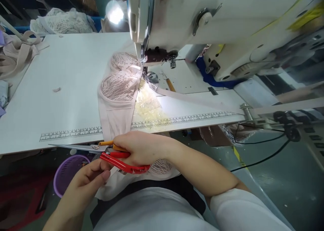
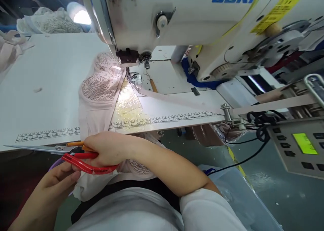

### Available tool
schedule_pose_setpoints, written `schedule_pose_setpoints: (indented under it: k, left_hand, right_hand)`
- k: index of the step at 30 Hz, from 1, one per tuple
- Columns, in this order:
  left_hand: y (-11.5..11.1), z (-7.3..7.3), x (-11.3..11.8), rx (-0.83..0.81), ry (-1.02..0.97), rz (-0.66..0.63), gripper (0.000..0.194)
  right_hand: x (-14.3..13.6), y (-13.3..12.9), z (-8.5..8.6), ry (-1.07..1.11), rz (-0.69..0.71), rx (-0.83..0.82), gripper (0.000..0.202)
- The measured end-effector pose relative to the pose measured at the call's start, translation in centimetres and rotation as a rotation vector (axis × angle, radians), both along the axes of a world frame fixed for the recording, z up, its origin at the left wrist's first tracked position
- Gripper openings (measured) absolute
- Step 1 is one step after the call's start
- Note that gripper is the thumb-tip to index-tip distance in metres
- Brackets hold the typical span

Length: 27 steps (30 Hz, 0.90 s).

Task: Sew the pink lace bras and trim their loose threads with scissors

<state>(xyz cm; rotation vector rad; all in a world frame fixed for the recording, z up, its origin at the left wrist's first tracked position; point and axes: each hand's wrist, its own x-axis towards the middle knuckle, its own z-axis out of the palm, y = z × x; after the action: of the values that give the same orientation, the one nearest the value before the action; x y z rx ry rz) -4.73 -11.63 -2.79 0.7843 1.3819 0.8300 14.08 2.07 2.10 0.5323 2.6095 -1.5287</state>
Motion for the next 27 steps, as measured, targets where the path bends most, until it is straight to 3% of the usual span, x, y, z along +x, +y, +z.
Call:
schedule_pose_setpoints:
  k: [5,11,16,23,27]
  left_hand:
    - [0.1,-0.1,-0.5,-0.023,0.050,-0.005,0.028]
    - [-0.2,-0.2,0.4,-0.076,-0.116,0.186,0.029]
    - [0.0,0.1,0.5,-0.117,-0.121,0.225,0.030]
    - [0.8,1.2,0.3,-0.140,-0.104,0.028,0.036]
    - [0.8,0.7,0.2,-0.121,-0.145,0.003,0.025]
  right_hand:
    - [-0.4,-0.3,0.0,0.037,0.003,0.010,0.027]
    - [-0.6,-0.4,-0.1,0.049,-0.009,0.006,0.028]
    - [-0.7,-0.3,-0.1,0.042,-0.016,0.011,0.028]
    - [-1.1,-0.7,0.2,0.064,0.012,0.049,0.027]
    - [-1.5,-0.7,0.0,0.065,0.002,0.048,0.029]
